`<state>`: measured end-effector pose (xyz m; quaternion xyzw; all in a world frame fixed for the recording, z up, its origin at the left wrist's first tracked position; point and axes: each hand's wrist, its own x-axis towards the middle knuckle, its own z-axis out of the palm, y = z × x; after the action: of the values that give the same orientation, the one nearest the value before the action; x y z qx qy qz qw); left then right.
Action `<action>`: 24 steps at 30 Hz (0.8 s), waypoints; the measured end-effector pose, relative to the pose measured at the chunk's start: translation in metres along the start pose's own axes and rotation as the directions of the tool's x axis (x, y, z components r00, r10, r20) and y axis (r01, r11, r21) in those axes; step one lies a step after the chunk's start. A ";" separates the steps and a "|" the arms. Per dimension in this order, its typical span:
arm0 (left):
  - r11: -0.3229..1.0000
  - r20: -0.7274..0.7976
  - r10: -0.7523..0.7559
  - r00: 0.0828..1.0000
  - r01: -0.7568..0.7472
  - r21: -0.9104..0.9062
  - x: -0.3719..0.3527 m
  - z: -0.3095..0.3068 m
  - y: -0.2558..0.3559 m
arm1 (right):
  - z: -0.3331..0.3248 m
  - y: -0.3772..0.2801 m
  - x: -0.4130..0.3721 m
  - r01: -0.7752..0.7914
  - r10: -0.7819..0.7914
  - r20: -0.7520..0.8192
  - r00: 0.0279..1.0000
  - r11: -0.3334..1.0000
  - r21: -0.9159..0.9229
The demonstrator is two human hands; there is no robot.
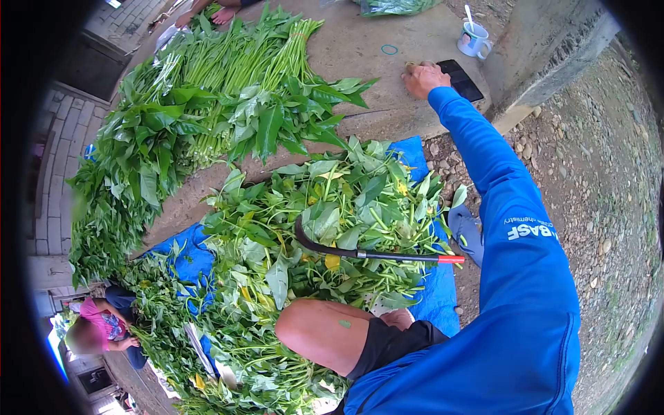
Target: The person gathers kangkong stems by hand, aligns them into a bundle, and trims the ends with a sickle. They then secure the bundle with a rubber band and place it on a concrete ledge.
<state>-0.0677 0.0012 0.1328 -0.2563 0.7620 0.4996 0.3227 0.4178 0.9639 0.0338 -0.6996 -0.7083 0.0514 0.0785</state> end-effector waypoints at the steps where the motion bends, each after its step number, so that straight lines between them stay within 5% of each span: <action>1: 1.000 -0.006 0.002 1.000 -0.002 0.019 -0.005 0.007 0.002 | -0.004 0.002 -0.003 0.020 -0.020 -0.013 1.000 1.000 -0.009; 7: 1.000 0.045 0.012 0.999 -0.013 0.027 -0.009 0.009 -0.001 | 0.009 0.003 0.051 0.194 -0.187 -0.176 0.966 0.981 0.020; 13: 0.996 -0.016 0.066 0.998 -0.065 0.053 -0.035 0.033 0.005 | 0.034 -0.031 0.098 -0.025 0.049 -0.096 0.994 0.970 0.240; 17: 0.992 0.008 0.106 0.994 -0.105 -0.069 -0.039 0.015 -0.007 | 0.066 -0.019 0.155 -0.026 0.026 -0.011 1.000 1.000 0.002; 19: 0.996 0.018 0.077 0.997 -0.077 -0.038 -0.034 0.006 -0.011 | 0.059 -0.024 0.147 -0.188 0.203 -0.055 0.978 0.961 0.203; 22: 0.995 -0.068 0.094 0.993 -0.095 -0.010 -0.016 -0.009 -0.023 | 0.071 -0.015 0.168 0.008 -0.008 -0.005 1.000 1.000 -0.012; 24: 0.994 -0.044 0.114 0.993 -0.114 -0.001 -0.027 0.010 -0.016 | 0.119 0.039 0.242 0.319 -0.299 0.116 0.947 0.916 -0.243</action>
<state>-0.0361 0.0068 0.1404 -0.2240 0.7814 0.5127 0.2764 0.4321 1.2105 -0.0808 -0.5805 -0.8131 -0.0277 -0.0333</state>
